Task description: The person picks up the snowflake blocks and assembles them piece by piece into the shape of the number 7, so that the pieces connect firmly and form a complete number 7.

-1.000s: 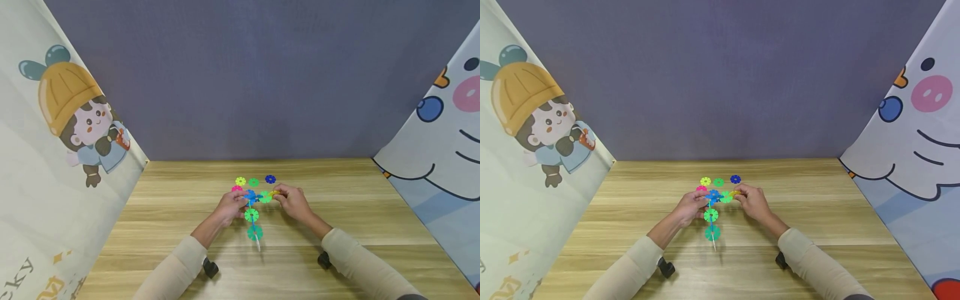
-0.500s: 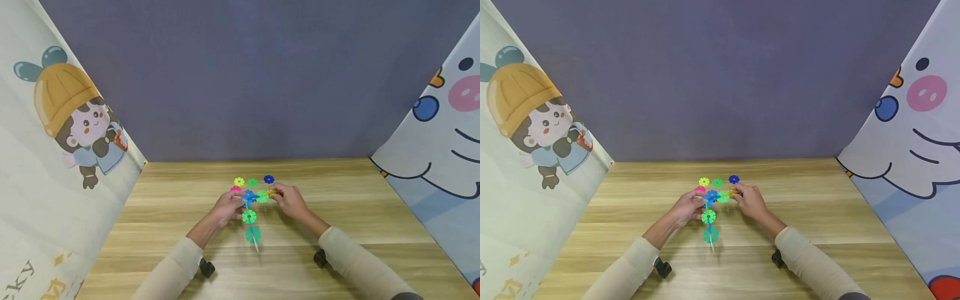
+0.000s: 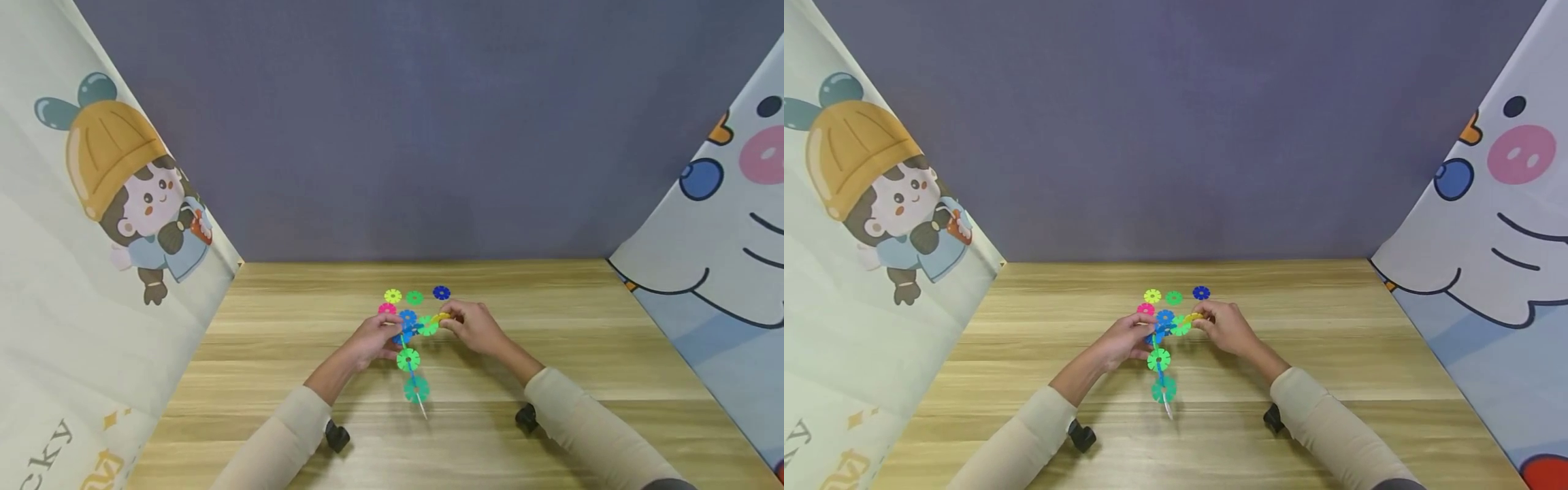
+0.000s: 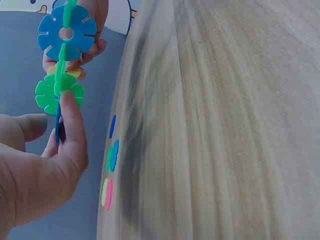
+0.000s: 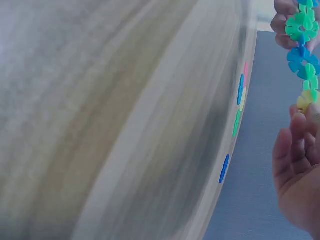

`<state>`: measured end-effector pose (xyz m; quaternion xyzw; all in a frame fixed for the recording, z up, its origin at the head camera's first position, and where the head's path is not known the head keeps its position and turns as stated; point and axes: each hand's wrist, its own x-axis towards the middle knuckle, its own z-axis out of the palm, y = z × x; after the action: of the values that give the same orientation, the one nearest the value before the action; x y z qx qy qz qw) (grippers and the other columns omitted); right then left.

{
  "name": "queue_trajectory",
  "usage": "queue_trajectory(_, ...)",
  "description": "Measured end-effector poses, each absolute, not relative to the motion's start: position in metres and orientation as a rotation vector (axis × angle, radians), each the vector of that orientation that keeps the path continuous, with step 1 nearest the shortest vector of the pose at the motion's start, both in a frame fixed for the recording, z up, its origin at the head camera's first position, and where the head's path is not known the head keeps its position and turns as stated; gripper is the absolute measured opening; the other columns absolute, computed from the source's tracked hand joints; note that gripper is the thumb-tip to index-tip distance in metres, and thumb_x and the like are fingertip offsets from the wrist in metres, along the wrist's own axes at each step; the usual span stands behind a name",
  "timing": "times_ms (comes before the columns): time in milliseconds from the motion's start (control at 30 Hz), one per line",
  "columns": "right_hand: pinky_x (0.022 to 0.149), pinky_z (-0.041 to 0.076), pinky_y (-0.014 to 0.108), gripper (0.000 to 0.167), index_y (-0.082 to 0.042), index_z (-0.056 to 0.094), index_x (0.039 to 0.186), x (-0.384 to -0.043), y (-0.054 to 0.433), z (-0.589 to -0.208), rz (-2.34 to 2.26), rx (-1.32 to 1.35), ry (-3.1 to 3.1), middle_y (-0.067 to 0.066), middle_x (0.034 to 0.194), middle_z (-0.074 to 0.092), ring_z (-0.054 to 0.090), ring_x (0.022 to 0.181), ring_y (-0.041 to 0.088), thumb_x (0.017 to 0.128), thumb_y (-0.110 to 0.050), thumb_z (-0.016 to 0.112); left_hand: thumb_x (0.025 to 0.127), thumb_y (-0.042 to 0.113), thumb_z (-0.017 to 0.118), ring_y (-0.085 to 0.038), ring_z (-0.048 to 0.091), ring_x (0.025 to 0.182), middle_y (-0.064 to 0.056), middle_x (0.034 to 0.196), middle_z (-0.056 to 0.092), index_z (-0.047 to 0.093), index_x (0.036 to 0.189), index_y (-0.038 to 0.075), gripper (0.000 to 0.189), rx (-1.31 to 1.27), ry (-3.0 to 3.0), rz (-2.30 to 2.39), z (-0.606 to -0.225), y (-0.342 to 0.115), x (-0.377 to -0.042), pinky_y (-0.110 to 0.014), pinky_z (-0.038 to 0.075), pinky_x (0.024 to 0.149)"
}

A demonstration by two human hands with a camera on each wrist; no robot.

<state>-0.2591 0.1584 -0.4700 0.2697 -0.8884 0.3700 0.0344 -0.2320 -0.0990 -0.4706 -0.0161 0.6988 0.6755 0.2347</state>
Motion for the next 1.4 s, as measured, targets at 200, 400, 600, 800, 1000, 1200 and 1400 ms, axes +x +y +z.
queue_trajectory(200, 0.048, 0.044, 0.023, 0.006, -0.013, 0.071, 0.097, -0.255, 0.159, -0.472, 1.215, 0.801, -2.74, 0.011, 0.074, 0.071, 0.059, 0.054, 0.012, 0.095, -0.019, 0.073, 0.106, 0.023, 0.053, -0.016, 0.062, 0.084, -0.006, 0.106, 0.063, 0.057, 0.136, 0.004, 0.035, -0.012, 1.992, 1.795, -0.469, -0.096, -0.236, -0.028, 0.057, 0.072)
queue_trajectory(400, 0.045, 0.041, 0.023, 0.004, -0.012, 0.071, 0.099, -0.252, 0.159, -0.472, 1.299, 0.803, -2.733, 0.014, 0.073, 0.07, 0.058, 0.053, 0.011, 0.096, -0.014, 0.071, 0.107, 0.026, 0.053, -0.024, 0.064, 0.106, -0.013, 0.131, 0.063, 0.058, 0.134, 0.002, 0.037, 0.047, 2.085, 1.74, -0.465, -0.096, -0.239, -0.037, 0.056, 0.089)
queue_trajectory(600, 0.046, 0.045, 0.022, 0.004, -0.011, 0.07, 0.098, -0.251, 0.158, -0.473, 1.377, 0.8, -2.711, 0.014, 0.077, 0.073, 0.062, 0.055, 0.015, 0.094, -0.01, 0.073, 0.102, 0.03, 0.062, -0.022, 0.061, 0.115, -0.009, 0.134, 0.064, 0.063, 0.131, 0.007, 0.036, 0.103, 2.157, 1.685, -0.459, -0.092, -0.24, -0.039, 0.053, 0.096)
queue_trajectory(800, 0.05, 0.053, 0.023, 0.007, -0.008, 0.07, 0.098, -0.248, 0.154, -0.476, 1.486, 0.819, -2.687, 0.016, 0.084, 0.075, 0.067, 0.06, 0.024, 0.093, -0.004, 0.072, 0.093, 0.025, 0.075, -0.021, 0.06, 0.109, -0.005, 0.121, 0.064, 0.069, 0.124, 0.013, 0.034, 0.272, 2.253, 1.565, -0.454, -0.085, -0.24, -0.039, 0.055, 0.093)
queue_trajectory(1000, 0.049, 0.05, 0.02, 0.007, -0.009, 0.07, 0.1, -0.245, 0.15, -0.48, 1.52, 0.8, -2.695, 0.016, 0.082, 0.075, 0.068, 0.061, 0.023, 0.094, -0.008, 0.073, 0.092, 0.029, 0.077, -0.021, 0.06, 0.105, -0.002, 0.114, 0.064, 0.072, 0.118, 0.022, 0.027, 0.354, 2.346, 1.441, -0.451, -0.081, -0.238, -0.044, 0.056, 0.09)
queue_trajectory(1200, 0.046, 0.047, 0.018, 0.011, -0.005, 0.069, 0.104, -0.244, 0.147, -0.485, 1.602, 0.744, -2.694, 0.021, 0.081, 0.074, 0.067, 0.06, 0.037, 0.094, -0.006, 0.071, 0.09, 0.029, 0.079, -0.024, 0.064, 0.115, -0.003, 0.129, 0.067, 0.069, 0.129, 0.024, 0.04, 0.412, 2.472, 1.278, -0.449, -0.076, -0.236, -0.04, 0.058, 0.091)
queue_trajectory(1400, 0.046, 0.05, 0.021, 0.01, -0.006, 0.067, 0.102, -0.243, 0.146, -0.484, 1.639, 0.731, -2.707, 0.019, 0.083, 0.075, 0.068, 0.06, 0.037, 0.093, -0.007, 0.073, 0.084, 0.025, 0.085, -0.028, 0.065, 0.12, -0.004, 0.138, 0.066, 0.067, 0.134, 0.02, 0.054, 0.517, 2.603, 1.09, -0.448, -0.07, -0.236, -0.044, 0.056, 0.096)
